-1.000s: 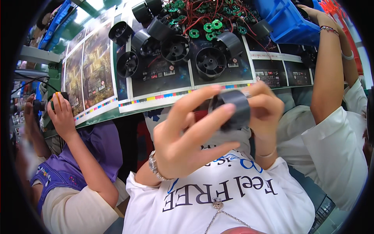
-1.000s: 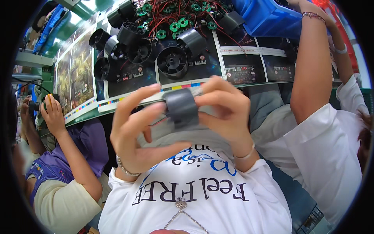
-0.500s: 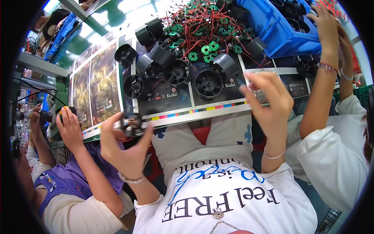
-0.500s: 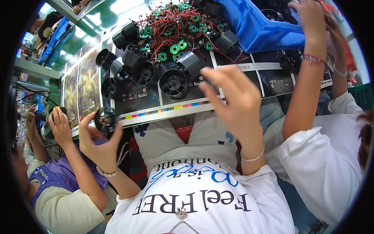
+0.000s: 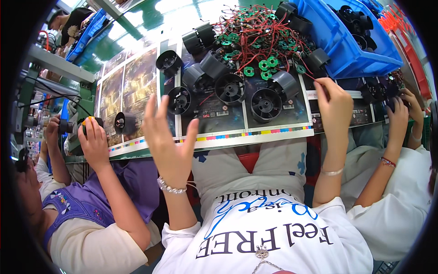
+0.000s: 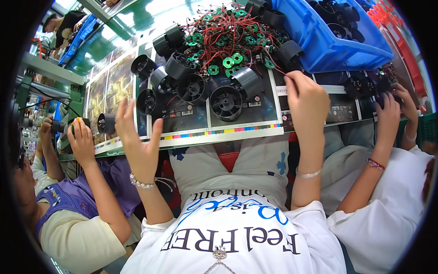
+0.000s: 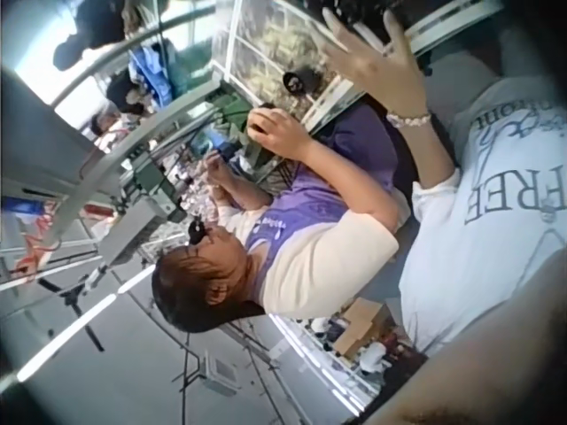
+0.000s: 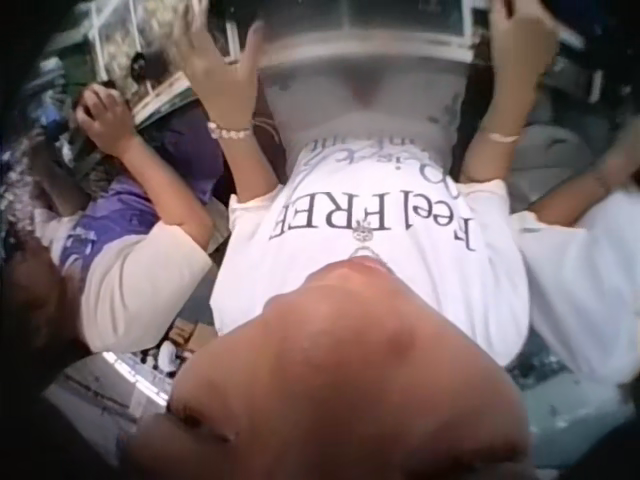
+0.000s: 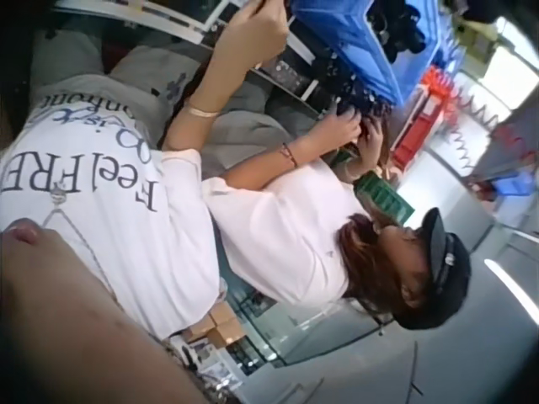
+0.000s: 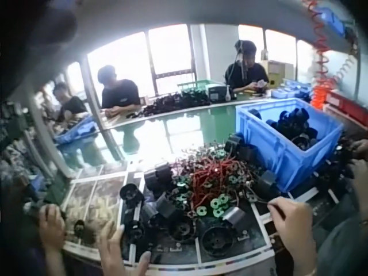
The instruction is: Assembling small components and wire harnesses into circular plastic housings on a factory production line.
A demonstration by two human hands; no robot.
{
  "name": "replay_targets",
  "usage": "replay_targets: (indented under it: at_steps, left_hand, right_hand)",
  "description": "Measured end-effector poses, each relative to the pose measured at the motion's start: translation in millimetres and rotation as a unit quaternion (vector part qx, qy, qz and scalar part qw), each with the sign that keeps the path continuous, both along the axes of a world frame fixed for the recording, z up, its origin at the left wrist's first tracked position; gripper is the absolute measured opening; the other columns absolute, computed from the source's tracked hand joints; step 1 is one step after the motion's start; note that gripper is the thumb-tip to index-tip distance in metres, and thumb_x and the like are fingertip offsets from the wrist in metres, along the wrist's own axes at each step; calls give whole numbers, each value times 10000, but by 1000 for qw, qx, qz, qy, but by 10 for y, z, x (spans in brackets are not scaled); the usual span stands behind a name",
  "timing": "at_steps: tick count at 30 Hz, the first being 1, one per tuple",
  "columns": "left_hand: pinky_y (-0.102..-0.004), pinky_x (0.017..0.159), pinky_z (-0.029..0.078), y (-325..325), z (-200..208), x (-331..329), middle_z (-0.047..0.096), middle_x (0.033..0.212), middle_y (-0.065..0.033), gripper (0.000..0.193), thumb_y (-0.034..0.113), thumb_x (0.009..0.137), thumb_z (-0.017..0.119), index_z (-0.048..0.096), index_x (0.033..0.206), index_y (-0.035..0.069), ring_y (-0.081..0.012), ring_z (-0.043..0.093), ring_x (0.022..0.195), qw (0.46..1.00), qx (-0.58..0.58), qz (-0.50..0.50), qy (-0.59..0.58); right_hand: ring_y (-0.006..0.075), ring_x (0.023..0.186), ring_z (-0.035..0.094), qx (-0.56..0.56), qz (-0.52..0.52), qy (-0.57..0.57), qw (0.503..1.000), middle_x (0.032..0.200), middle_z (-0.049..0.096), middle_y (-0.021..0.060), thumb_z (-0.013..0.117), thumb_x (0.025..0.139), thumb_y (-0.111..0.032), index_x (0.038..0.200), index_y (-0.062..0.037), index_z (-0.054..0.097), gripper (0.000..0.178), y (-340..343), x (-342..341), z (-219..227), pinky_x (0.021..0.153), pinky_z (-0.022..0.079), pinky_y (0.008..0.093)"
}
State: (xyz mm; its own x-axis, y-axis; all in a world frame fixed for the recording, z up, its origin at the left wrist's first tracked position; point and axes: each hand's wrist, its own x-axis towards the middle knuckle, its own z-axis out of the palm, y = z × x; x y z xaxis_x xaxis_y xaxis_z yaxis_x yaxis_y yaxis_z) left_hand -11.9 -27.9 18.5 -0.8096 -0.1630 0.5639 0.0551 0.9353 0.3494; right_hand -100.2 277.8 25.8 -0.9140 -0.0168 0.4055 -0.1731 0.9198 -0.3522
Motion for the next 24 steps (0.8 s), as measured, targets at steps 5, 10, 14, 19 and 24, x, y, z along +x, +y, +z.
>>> replay_targets:
  at_steps: [5, 10, 14, 19, 24]
  left_hand:
    - [-410, 996, 415, -27, -176, -88, 517, 1348, -137, 577, 148, 731, 797, 535, 1239, 69, -309, 536, 1158, 998, 64, -7, 19]
    - [-366, 927, 463, 104, -114, 25, 557, 1255, -115, 595, 51, 632, 817, 566, 1170, 71, -278, 578, 1044, 979, 176, -48, 95]
    - [-330, 861, 496, 324, 62, 157, 569, 1181, -103, 640, 8, 577, 804, 580, 1173, 71, -252, 585, 967, 980, 150, -79, 105]
    - [-296, 866, 508, 458, 4, 246, 515, 1175, -112, 706, -26, 559, 752, 540, 1229, 45, -214, 573, 958, 966, 202, -156, 41]
    - [-288, 835, 515, 529, -5, 295, 510, 1169, -106, 720, -32, 521, 728, 563, 1217, 53, -211, 569, 949, 955, 238, -175, 27]
  right_hand:
    - [175, 683, 638, -208, 48, 98, 972, 833, 693, 54, 602, 899, -99, 1062, -11, 665, 196, -47, 303, 161, 633, 487, 277]
    - [139, 595, 612, -575, 199, 51, 792, 936, 686, 95, 572, 917, -49, 1161, 21, 625, 259, -139, 558, 50, 613, 512, 235]
    - [108, 563, 588, -573, 283, -120, 760, 931, 689, 86, 609, 887, 12, 1162, 5, 612, 275, -373, 843, 46, 528, 453, 181]
    - [94, 517, 512, -443, 285, -104, 844, 831, 686, 61, 677, 809, 59, 1039, 1, 648, 239, -788, 943, 91, 476, 399, 200]
    - [111, 504, 467, -260, 371, 22, 891, 763, 656, 46, 718, 759, 37, 933, -10, 665, 188, -777, 955, 62, 475, 385, 225]
